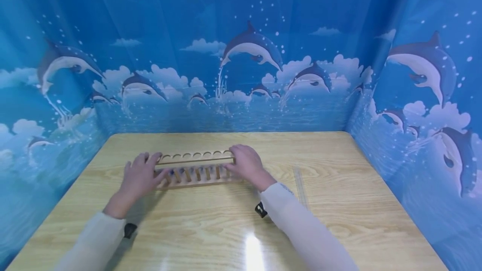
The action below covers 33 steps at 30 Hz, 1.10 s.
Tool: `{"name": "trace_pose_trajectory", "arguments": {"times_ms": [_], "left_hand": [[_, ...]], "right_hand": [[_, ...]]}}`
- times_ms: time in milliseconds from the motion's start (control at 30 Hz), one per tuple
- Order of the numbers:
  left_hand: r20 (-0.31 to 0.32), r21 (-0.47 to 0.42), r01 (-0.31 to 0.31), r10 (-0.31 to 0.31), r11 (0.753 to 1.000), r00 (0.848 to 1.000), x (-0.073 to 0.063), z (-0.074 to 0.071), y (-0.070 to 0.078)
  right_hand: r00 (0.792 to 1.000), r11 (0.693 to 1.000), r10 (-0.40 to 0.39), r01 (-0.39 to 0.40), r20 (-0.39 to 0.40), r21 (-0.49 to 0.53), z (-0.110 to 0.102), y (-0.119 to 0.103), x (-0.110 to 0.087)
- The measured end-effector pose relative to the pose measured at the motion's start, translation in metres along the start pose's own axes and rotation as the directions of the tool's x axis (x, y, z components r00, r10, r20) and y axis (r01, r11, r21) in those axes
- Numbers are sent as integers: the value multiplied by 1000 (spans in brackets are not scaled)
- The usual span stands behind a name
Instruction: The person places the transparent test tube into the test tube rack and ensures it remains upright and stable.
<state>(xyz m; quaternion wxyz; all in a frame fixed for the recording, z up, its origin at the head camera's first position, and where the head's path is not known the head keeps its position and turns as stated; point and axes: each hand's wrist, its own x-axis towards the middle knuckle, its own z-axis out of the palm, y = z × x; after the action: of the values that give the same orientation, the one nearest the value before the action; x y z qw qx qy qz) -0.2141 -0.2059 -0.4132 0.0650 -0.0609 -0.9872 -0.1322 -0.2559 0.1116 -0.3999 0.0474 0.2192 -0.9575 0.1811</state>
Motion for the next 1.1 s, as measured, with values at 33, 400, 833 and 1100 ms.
{"name": "trace_pose_trajectory", "arguments": {"times_ms": [33,400,833,1100], "left_hand": [[-2,-2,3,-3,1000,1000,-1,0,2],[-38,-29,11,-12,1000,999,-10,0,20],[-43,-7,-17,17,1000,999,-18,6,39],[-76,4,-46,46,999,996,-23,10,48]], "right_hand": [[1000,1000,0,0,-1,2,-1,1,-2],[1000,999,-27,27,-14,-24,-11,11,-24],[1000,999,-23,22,-18,-42,-21,24,-49],[1000,999,-16,16,-11,-41,-25,29,-60]]}}
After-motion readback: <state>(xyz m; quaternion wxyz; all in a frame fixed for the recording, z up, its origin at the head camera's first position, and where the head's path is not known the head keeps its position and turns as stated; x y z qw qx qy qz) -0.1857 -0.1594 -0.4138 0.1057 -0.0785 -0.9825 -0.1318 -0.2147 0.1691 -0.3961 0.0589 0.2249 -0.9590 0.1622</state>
